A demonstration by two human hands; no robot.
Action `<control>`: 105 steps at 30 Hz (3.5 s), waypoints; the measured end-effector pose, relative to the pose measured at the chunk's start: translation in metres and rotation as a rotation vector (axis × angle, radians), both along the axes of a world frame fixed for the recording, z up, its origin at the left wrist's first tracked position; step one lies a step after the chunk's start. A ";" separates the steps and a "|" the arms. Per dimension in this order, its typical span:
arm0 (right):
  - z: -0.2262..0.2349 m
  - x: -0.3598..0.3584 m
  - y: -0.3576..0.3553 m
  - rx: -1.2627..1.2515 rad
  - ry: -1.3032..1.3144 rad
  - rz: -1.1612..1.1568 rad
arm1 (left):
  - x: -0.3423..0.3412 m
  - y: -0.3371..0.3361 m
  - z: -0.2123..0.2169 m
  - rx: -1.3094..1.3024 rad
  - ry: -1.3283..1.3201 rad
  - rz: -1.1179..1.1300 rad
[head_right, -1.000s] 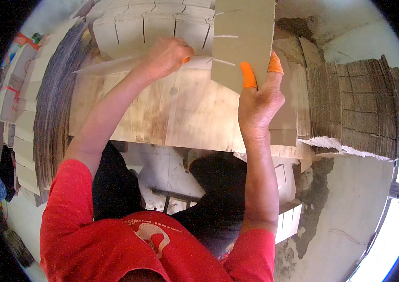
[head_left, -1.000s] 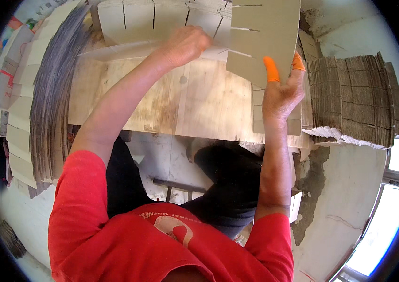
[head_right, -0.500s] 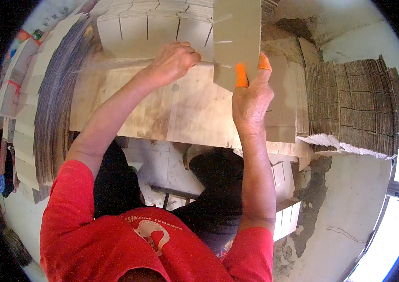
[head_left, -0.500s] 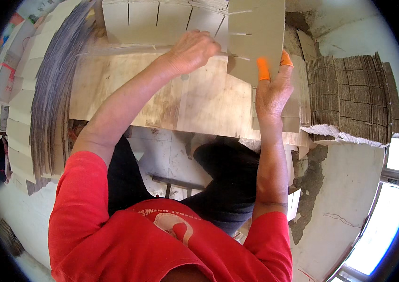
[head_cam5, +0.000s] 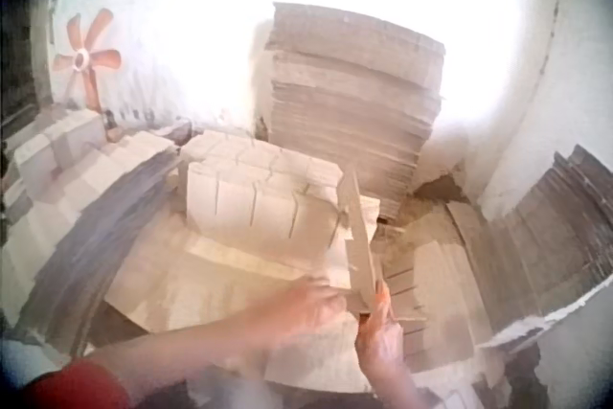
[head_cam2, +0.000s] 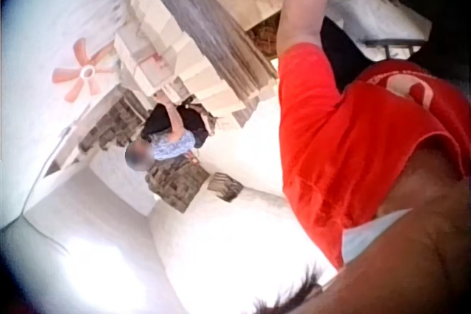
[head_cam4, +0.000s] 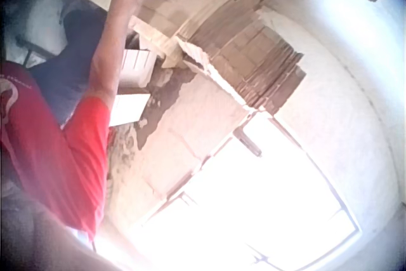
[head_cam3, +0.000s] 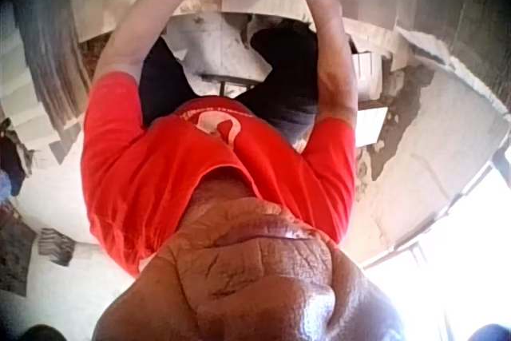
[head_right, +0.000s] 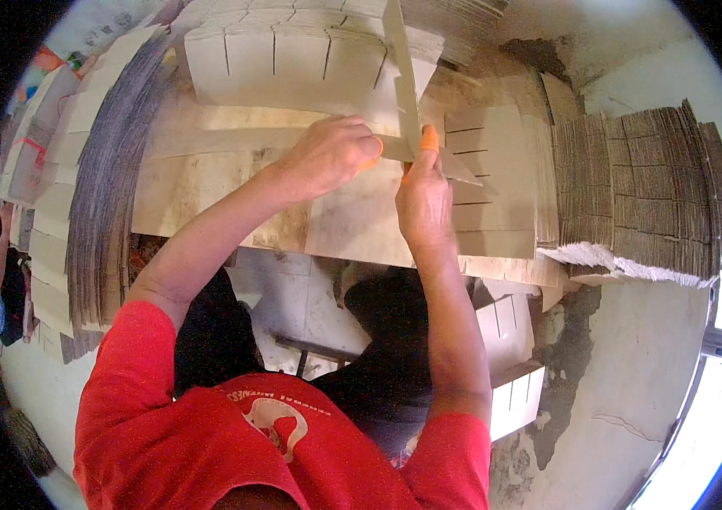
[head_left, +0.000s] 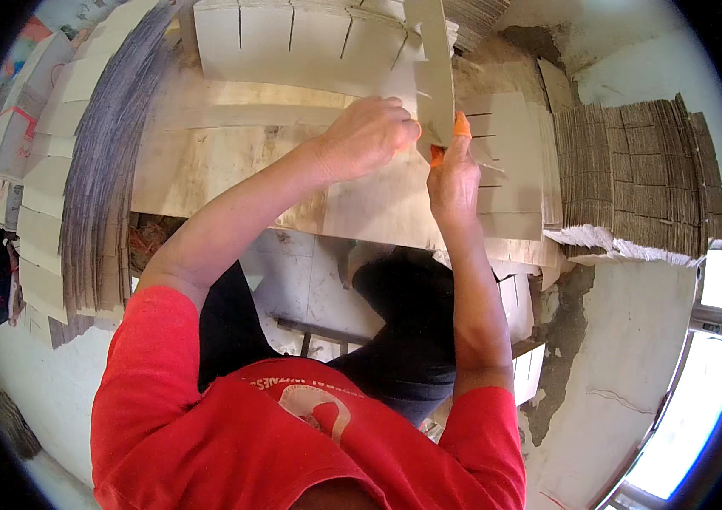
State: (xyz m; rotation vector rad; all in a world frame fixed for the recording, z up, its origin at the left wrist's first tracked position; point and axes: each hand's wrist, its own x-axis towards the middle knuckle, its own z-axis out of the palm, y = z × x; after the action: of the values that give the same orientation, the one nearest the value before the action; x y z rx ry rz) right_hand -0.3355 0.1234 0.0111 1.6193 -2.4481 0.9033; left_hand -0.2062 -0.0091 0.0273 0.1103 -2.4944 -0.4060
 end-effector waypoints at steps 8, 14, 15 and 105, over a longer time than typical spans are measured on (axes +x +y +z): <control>0.015 0.011 0.000 -0.113 -0.160 -0.087 | -0.009 -0.092 0.047 0.045 -0.162 0.343; 0.025 0.021 -0.013 -0.138 -0.282 -0.180 | -0.053 -0.147 -0.007 -0.256 -0.209 0.504; 0.027 0.021 -0.012 -0.127 -0.299 -0.201 | -0.057 -0.148 -0.011 -0.266 -0.201 0.497; 0.021 0.024 0.014 -0.273 -0.037 -0.084 | -0.037 -0.140 -0.003 -0.120 -0.218 0.299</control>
State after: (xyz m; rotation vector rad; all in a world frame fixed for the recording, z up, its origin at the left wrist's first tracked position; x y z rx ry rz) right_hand -0.3111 0.1374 0.0324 1.4094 -2.2740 1.2021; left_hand -0.2433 -0.1488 0.0241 0.4956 -2.6516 -0.1246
